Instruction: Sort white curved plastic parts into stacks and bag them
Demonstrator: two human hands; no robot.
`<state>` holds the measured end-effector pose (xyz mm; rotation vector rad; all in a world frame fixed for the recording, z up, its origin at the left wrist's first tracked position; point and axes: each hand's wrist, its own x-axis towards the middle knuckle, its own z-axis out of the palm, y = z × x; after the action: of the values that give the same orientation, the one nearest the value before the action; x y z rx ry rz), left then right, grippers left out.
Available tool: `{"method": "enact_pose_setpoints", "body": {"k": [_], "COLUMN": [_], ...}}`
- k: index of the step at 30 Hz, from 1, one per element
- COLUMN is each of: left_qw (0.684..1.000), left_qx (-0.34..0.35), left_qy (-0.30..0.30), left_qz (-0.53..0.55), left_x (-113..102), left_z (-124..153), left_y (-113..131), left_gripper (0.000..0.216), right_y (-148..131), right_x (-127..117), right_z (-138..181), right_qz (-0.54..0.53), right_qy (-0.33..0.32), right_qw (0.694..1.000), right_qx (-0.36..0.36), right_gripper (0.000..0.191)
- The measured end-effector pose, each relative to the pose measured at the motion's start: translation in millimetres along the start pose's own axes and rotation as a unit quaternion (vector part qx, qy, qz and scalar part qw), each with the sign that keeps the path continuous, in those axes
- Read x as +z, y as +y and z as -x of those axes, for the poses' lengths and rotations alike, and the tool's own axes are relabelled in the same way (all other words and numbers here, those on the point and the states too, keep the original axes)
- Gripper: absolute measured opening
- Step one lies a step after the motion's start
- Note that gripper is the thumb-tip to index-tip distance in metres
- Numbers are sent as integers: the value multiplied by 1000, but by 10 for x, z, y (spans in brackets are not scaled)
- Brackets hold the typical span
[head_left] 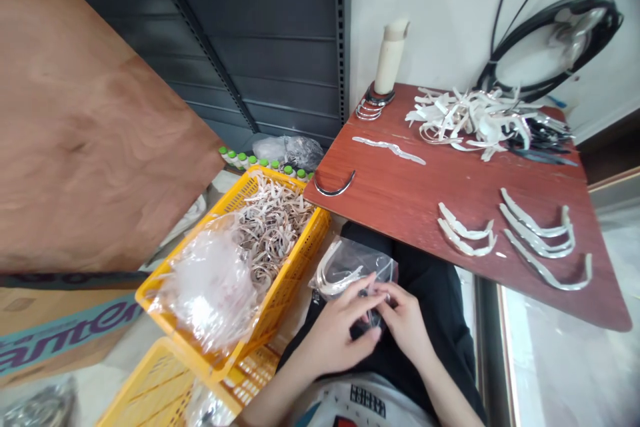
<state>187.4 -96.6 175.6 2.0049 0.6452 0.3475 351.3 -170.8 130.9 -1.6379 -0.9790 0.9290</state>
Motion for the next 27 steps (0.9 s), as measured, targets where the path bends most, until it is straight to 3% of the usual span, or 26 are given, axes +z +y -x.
{"method": "enact_pose_setpoints", "body": {"k": [2,4,6,8,9,11,14,17,19,21,23,25,27], "left_qw": [995,985,989,995,994,989,982,965,920,842,758,695,666], "left_qx": [-11,-30,-27,4,25,66,98,12,-95,-176,-206,-224,-264], "left_qy": [89,165,140,59,29,29,121,260,375,486,580,645,680], "left_qz": [42,22,-30,-82,-103,-127,-108,-24,64,156,217,225,155], "left_x": [-105,-187,-202,-125,-57,100,224,52,-199,-479,-708,-834,-849], "left_z": [15,25,32,40,44,53,94,243,448,759,1177,1672,2188], "left_y": [-138,-250,-300,-295,-286,-280,-340,-453,-542,-645,-760,-875,-979], "left_gripper": [35,33,56,93,101,86,48,39,42,46,49,52,51], "right_y": [30,46,32,-17,-52,-133,-229,-262,-259,-243,-217,-174,-116], "right_x": [-92,-140,-140,-105,-78,-16,83,155,182,206,237,277,320], "right_z": [-13,-8,12,41,59,100,179,234,222,173,114,72,61], "right_qz": [-6,-14,-41,-76,-87,-85,-56,-72,-96,-107,-100,-87,-77], "right_qy": [7,16,23,31,33,29,24,42,36,18,5,-5,-20], "right_qw": [1000,999,996,993,992,994,998,995,992,992,995,996,997], "right_qx": [19,45,70,82,82,68,11,-62,-79,-62,-30,-2,19], "right_gripper": [23,26,30,32,31,28,25,37,43,43,44,45,46]}}
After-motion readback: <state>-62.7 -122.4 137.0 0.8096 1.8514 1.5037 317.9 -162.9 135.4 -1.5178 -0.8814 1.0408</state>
